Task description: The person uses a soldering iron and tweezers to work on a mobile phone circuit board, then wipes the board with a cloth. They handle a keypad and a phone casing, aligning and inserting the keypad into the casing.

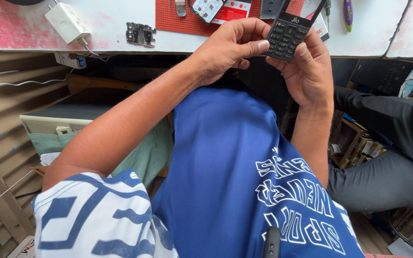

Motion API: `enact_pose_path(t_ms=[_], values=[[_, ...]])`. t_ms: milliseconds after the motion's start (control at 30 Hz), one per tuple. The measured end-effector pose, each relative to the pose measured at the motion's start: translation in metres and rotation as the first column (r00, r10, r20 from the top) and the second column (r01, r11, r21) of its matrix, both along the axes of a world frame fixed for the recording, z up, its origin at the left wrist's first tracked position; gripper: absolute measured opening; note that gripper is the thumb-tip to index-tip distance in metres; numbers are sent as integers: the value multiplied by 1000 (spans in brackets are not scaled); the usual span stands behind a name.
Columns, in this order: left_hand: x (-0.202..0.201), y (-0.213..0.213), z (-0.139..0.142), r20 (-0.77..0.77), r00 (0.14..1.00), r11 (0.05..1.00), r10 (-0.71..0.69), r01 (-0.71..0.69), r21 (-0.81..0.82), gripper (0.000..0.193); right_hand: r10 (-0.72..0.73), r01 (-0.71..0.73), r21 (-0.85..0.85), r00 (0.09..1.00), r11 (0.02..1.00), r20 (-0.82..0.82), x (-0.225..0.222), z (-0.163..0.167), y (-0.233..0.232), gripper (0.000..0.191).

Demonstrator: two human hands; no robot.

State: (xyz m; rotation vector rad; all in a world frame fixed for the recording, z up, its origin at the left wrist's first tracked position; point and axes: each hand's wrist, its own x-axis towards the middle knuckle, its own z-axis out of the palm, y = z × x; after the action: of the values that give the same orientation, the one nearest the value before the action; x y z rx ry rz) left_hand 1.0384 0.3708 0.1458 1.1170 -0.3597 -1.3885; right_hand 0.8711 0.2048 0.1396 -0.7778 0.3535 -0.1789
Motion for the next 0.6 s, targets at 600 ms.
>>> enact_pose_path(t_ms=[600], values=[[4,-5,-3,-106,990,996,88,-90,-12,24,-25,24,-33,1000,999,-15,-3,-3,1,29]])
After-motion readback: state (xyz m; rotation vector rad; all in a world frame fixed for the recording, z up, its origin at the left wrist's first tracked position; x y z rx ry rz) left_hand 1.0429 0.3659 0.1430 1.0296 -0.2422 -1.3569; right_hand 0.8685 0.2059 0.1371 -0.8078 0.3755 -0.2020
